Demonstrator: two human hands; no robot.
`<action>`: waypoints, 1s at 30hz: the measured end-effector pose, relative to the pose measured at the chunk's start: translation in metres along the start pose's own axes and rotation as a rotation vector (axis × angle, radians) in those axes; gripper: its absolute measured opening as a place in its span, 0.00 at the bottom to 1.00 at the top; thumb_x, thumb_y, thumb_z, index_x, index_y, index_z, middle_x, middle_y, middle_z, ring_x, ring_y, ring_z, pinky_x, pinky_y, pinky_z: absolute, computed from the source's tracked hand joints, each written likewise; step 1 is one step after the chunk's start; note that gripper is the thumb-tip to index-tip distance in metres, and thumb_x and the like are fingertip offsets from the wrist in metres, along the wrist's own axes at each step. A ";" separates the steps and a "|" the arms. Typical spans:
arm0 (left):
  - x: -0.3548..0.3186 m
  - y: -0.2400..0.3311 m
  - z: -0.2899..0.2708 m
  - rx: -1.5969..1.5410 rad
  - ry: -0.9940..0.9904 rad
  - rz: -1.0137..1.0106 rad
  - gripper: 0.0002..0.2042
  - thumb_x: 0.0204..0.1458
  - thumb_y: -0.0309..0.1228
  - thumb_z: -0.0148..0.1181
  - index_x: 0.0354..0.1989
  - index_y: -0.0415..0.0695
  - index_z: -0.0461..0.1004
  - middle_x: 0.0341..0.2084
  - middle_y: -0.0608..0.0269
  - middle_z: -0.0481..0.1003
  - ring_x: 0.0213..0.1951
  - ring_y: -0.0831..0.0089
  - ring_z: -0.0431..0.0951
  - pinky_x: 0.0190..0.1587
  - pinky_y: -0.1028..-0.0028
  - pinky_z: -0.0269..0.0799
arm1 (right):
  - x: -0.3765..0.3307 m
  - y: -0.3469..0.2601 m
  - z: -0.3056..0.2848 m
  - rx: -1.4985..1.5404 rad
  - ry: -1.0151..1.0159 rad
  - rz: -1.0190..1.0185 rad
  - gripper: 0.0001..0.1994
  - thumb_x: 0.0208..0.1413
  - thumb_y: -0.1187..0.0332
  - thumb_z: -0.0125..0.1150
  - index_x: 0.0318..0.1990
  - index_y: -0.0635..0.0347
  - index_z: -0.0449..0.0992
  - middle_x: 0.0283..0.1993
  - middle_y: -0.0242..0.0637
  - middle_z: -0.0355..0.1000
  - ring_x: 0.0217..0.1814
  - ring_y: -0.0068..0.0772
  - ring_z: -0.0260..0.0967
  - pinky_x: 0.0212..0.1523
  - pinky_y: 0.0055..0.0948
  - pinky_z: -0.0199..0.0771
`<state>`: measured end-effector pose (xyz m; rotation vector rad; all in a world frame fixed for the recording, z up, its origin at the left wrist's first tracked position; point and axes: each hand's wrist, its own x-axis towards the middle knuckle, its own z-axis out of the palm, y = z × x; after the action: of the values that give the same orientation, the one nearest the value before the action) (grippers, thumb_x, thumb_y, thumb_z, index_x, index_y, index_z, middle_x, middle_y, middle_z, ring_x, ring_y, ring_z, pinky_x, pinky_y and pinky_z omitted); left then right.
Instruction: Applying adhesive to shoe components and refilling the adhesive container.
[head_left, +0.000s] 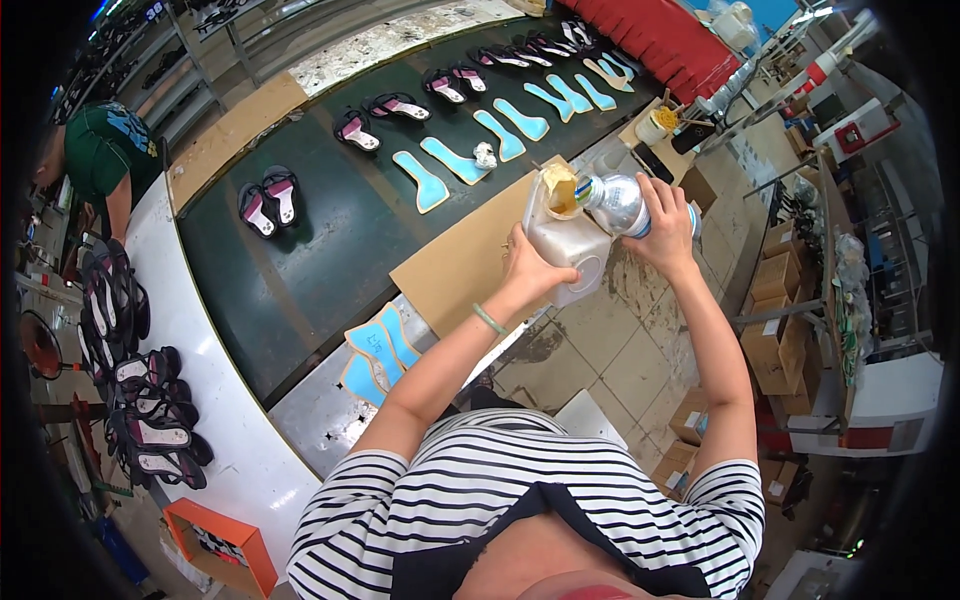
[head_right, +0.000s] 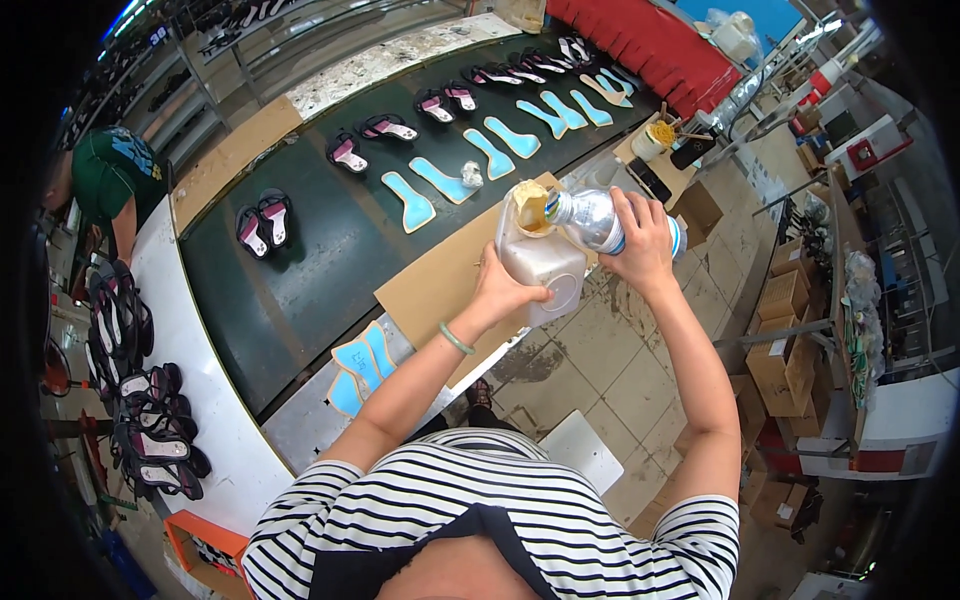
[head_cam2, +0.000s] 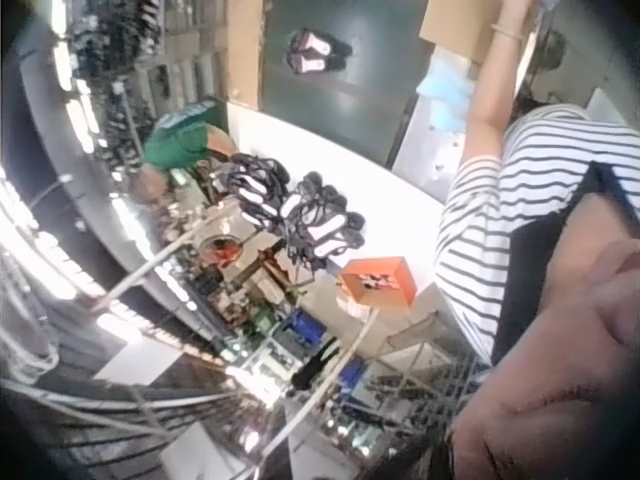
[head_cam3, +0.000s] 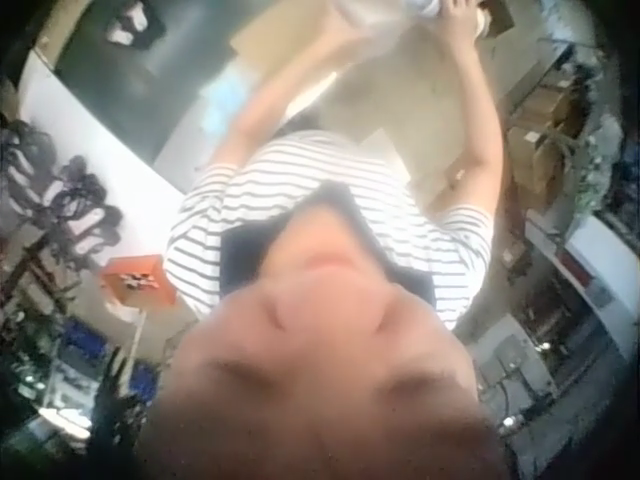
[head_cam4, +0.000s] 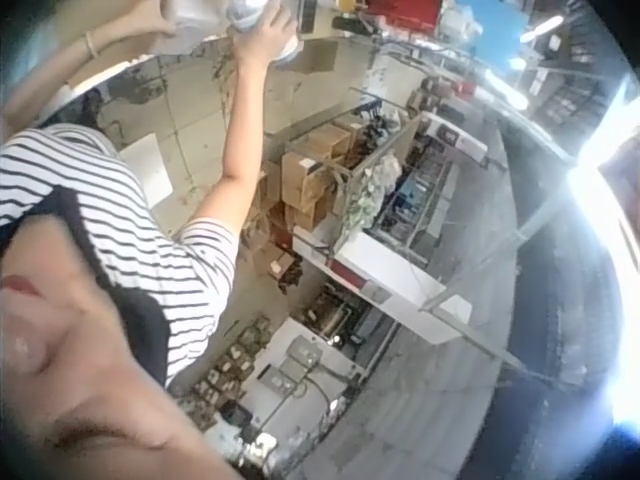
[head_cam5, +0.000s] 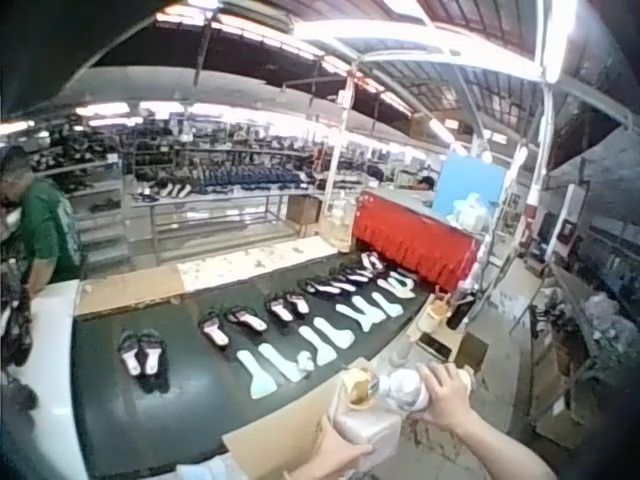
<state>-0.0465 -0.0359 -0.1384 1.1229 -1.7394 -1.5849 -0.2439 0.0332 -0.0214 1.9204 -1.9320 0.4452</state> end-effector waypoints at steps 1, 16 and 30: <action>-0.001 0.002 0.000 -0.017 -0.019 -0.012 0.54 0.19 0.40 0.77 0.56 0.34 0.48 0.52 0.43 0.60 0.56 0.50 0.63 0.57 0.60 0.65 | 0.001 0.001 -0.001 -0.015 -0.017 -0.009 0.46 0.17 0.71 0.72 0.58 0.54 0.65 0.49 0.39 0.66 0.49 0.46 0.61 0.51 0.40 0.66; -0.009 0.012 -0.007 -0.038 -0.013 0.005 0.52 0.20 0.39 0.79 0.55 0.32 0.51 0.52 0.42 0.61 0.56 0.54 0.65 0.58 0.62 0.64 | 0.012 0.000 -0.013 -0.170 -0.105 -0.132 0.50 0.14 0.69 0.75 0.60 0.50 0.64 0.53 0.38 0.64 0.52 0.46 0.61 0.55 0.43 0.63; -0.007 0.009 -0.009 -0.039 -0.030 -0.009 0.52 0.21 0.39 0.79 0.55 0.32 0.51 0.52 0.42 0.61 0.55 0.53 0.65 0.58 0.62 0.65 | 0.023 -0.002 -0.017 -0.202 -0.137 -0.194 0.49 0.16 0.68 0.75 0.60 0.49 0.63 0.51 0.40 0.64 0.52 0.47 0.61 0.57 0.45 0.60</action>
<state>-0.0380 -0.0350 -0.1271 1.0946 -1.7174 -1.6418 -0.2408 0.0206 0.0046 2.0226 -1.7714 0.0615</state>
